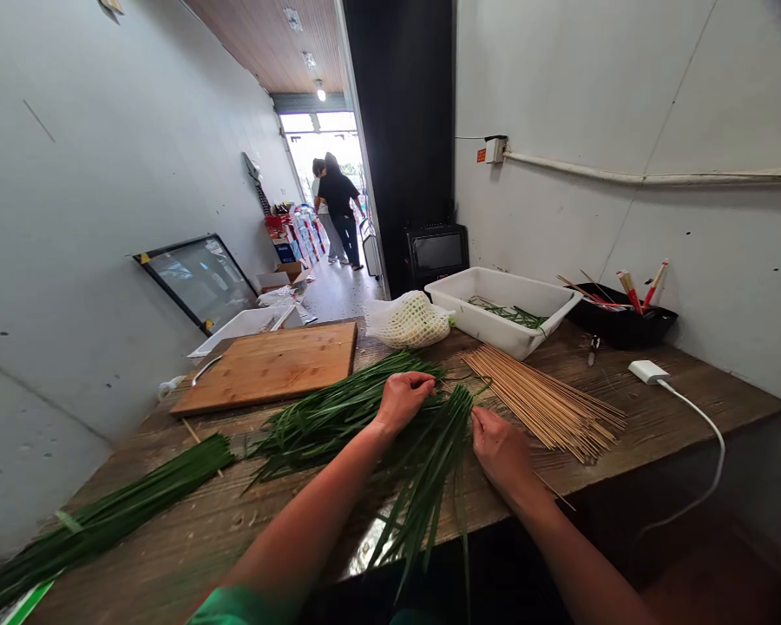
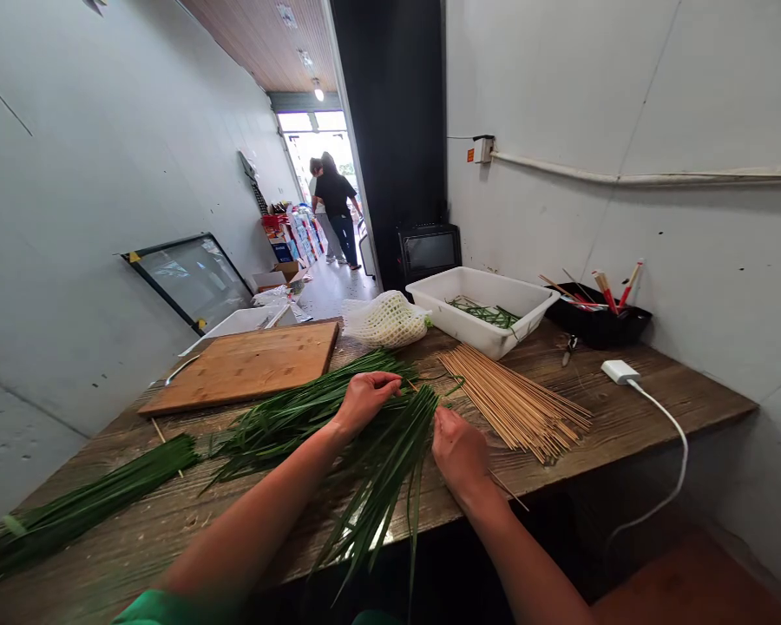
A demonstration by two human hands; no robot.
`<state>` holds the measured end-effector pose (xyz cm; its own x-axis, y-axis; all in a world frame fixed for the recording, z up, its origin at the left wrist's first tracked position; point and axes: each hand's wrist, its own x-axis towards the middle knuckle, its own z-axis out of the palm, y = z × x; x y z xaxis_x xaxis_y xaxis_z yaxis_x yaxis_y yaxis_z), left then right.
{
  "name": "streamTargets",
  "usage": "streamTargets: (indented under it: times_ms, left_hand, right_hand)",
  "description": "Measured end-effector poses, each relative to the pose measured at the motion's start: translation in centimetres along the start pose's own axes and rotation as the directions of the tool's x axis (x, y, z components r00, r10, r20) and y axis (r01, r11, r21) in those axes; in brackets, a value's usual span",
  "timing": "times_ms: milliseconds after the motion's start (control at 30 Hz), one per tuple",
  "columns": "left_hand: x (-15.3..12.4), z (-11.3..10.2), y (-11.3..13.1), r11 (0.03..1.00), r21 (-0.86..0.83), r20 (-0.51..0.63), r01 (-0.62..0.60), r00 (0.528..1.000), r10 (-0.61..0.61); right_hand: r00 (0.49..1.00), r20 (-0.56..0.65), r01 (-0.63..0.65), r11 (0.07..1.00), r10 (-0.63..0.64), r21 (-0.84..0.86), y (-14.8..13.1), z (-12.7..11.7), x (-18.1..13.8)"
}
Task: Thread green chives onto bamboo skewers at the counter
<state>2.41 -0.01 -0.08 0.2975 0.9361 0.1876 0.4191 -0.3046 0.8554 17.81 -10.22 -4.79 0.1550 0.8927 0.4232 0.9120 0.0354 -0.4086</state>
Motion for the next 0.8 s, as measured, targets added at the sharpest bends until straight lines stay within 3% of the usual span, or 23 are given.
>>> streamTargets:
  times_ms: [800]
  left_hand:
    - [-0.33,-0.08,0.36,0.993,0.106,0.036,-0.054,0.998,0.051]
  right_hand:
    - [1.0,0.024,-0.008,1.0,0.007,0.006,-0.06,-0.16,0.03]
